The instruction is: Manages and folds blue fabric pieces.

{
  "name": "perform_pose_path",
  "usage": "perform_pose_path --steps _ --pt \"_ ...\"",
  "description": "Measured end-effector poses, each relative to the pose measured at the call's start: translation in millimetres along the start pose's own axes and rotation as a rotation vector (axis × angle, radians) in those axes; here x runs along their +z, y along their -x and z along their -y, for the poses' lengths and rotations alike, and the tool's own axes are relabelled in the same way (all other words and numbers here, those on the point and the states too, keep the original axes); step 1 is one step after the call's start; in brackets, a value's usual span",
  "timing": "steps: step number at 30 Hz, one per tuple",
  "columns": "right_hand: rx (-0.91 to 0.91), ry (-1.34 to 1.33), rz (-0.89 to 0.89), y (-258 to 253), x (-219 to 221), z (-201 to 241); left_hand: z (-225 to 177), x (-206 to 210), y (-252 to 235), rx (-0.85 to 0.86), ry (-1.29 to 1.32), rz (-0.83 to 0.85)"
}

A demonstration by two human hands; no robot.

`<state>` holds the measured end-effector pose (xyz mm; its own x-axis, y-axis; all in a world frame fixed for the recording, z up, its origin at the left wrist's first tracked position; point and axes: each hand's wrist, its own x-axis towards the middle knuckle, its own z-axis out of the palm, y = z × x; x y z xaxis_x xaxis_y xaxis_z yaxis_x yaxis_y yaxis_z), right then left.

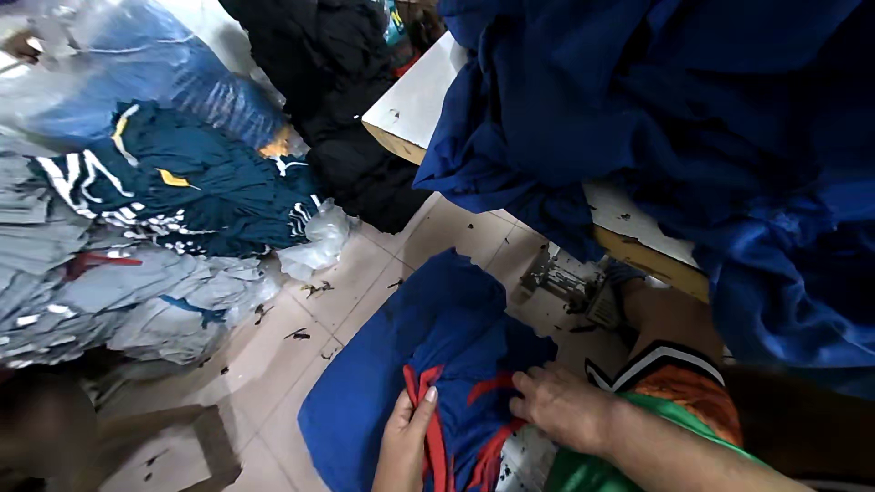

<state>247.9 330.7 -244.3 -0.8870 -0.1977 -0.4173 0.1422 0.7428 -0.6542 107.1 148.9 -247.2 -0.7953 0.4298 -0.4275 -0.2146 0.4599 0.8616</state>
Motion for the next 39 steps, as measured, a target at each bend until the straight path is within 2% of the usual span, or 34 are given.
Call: perform_pose_path --steps 3,8,10,13,15,17,20,21,23,25,33,36,39 --pt "0.013 0.058 -0.021 -0.5 0.6 0.7 1.7 0.9 -0.5 -0.001 -0.008 -0.02" --pt "0.074 -0.05 -0.021 1.8 -21.8 10.1 0.6 4.9 2.3 -0.001 -0.015 -0.012" --pt "0.075 -0.088 -0.088 0.3 -33.9 20.1 1.9 4.0 4.4 0.024 -0.154 0.069" --pt "0.052 -0.153 -0.133 -8.9 -52.5 35.8 -1.3 8.0 8.4 0.088 -0.516 0.234" --pt "0.009 -0.158 -0.186 -16.8 -52.9 38.3 -1.2 14.9 9.7 0.147 -0.66 0.192" --pt "-0.024 -0.202 -0.312 -19.7 -42.7 32.2 7.5 14.9 2.4 0.179 -0.572 0.068" --pt "-0.045 -0.13 -0.503 -16.6 -14.7 16.3 10.5 10.2 -9.0 0.02 -0.197 0.026" --pt "-0.034 -0.111 -0.437 -13.6 -8.4 12.0 11.0 8.7 -11.4 -0.025 -0.103 0.024" --pt "0.039 -0.107 -0.143 -9.2 -4.8 5.5 10.4 8.2 -13.7 -0.066 -0.016 0.029" --pt "0.103 -0.088 -0.019 -10.8 -2.6 1.5 9.5 9.0 -14.4 -0.074 -0.018 0.046" --pt "0.161 -0.067 0.002 -15.9 -26.6 20.5 11.3 12.5 -9.7 -0.039 -0.1 0.076" --pt "0.214 -0.063 0.124 -18.0 -23.1 21.9 10.9 12.5 -10.6 -0.047 -0.105 0.076" --pt "0.226 -0.07 0.108 -14.8 -15.6 14.0 12.3 12.1 -13.1 -0.052 -0.093 0.078"
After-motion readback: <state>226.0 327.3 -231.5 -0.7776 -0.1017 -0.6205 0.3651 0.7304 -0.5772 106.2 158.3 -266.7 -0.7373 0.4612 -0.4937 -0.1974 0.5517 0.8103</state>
